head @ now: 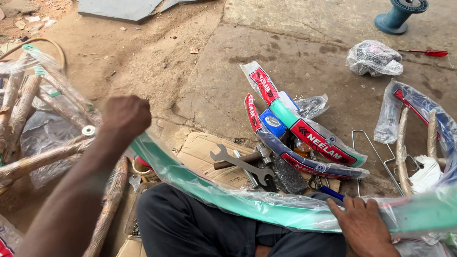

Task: The person sits on the ground and uses a metal file to smooth the edges of a green bicycle mudguard. They then handle several packaged mudguards and small boxes, opening them to reveal bicycle components like reflectors and gears, and arrange the items on the floor.

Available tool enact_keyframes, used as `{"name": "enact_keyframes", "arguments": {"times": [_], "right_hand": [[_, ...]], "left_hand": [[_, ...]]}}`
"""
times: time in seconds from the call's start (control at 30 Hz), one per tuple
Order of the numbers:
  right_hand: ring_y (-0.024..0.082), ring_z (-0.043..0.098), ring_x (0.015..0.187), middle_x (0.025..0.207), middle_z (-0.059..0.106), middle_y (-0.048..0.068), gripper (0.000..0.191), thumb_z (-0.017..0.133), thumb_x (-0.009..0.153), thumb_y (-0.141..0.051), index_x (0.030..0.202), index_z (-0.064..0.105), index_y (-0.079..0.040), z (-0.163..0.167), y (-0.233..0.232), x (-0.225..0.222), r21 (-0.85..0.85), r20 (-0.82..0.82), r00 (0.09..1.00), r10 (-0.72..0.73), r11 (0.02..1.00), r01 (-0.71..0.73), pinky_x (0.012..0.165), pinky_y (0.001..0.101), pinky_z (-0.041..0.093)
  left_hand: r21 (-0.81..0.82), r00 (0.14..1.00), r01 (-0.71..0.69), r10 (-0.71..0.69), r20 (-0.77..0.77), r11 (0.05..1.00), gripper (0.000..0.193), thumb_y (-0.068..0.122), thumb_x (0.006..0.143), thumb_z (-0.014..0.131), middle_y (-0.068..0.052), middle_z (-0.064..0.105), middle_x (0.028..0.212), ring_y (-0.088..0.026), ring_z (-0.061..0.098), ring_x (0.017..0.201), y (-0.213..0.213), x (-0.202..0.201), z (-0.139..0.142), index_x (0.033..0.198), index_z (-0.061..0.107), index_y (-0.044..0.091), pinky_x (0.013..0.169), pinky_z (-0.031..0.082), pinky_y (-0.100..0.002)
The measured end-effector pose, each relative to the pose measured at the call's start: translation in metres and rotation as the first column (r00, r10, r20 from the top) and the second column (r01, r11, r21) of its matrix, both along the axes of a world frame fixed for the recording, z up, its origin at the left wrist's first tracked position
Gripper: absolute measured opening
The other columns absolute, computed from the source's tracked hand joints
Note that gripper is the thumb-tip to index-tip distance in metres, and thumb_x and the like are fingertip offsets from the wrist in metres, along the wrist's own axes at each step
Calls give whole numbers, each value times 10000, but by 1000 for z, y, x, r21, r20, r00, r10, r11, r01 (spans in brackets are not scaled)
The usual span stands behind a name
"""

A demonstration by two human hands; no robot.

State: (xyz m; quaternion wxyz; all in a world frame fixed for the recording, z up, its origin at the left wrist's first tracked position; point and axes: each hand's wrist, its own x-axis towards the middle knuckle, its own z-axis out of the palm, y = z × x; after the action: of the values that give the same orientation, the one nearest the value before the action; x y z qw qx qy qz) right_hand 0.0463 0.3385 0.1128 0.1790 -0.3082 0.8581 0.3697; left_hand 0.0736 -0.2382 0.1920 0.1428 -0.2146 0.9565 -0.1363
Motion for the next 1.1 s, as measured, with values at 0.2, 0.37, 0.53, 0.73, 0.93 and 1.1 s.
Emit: {"name": "enact_keyframes", "arguments": {"times": [0.2,0.37,0.53,0.73,0.93,1.1], "right_hand": [[279,549,1129,1273,546,80,694,623,885,-213,1528,363,-189,-19,-2,2,-101,74,997,16,995,-8,949,485,428],[303,564,1080,1237,580,96,605,603,889,-197,1464,414,-182,-53,-15,22,-199,26,999,28,980,-23,886,495,442],[317,601,975,1077,645,121,423,605,872,-175,1295,585,-167,-75,-22,29,-417,-165,983,75,898,-138,877,497,441],[297,593,893,898,624,110,465,676,729,-78,1182,699,-177,-50,7,26,-687,-215,970,-110,723,-70,781,473,425],[303,605,798,838,592,121,646,711,713,4,1342,648,-126,2,65,38,-843,-239,875,-420,538,28,715,483,461],[324,667,792,893,633,168,677,699,798,8,1460,560,-5,63,102,54,-955,-210,781,-588,296,-34,682,477,562]], "left_hand": [[408,891,-61,234,-388,911,168,150,963,562,-74,653,730,-206,571,615,-25,1,-36,942,714,81,582,478,-387],[413,694,-195,423,-583,890,153,128,915,584,-111,701,814,-262,666,735,-15,-9,-45,906,733,92,656,485,-427],[-200,986,53,-84,-147,978,200,221,977,626,-106,733,818,-249,743,742,16,-31,-48,953,747,64,653,560,-455],[25,144,471,-49,-988,882,313,58,990,765,-138,638,1306,-283,579,1266,100,16,-63,1258,609,17,1168,353,-510],[820,683,566,512,-522,81,457,147,972,762,-128,673,1209,-212,656,1106,324,9,-137,1360,575,-5,942,530,-322],[888,900,417,-46,-433,-196,691,236,771,852,-161,725,1200,-241,714,1058,495,45,-147,1365,572,23,931,564,-378]]}}
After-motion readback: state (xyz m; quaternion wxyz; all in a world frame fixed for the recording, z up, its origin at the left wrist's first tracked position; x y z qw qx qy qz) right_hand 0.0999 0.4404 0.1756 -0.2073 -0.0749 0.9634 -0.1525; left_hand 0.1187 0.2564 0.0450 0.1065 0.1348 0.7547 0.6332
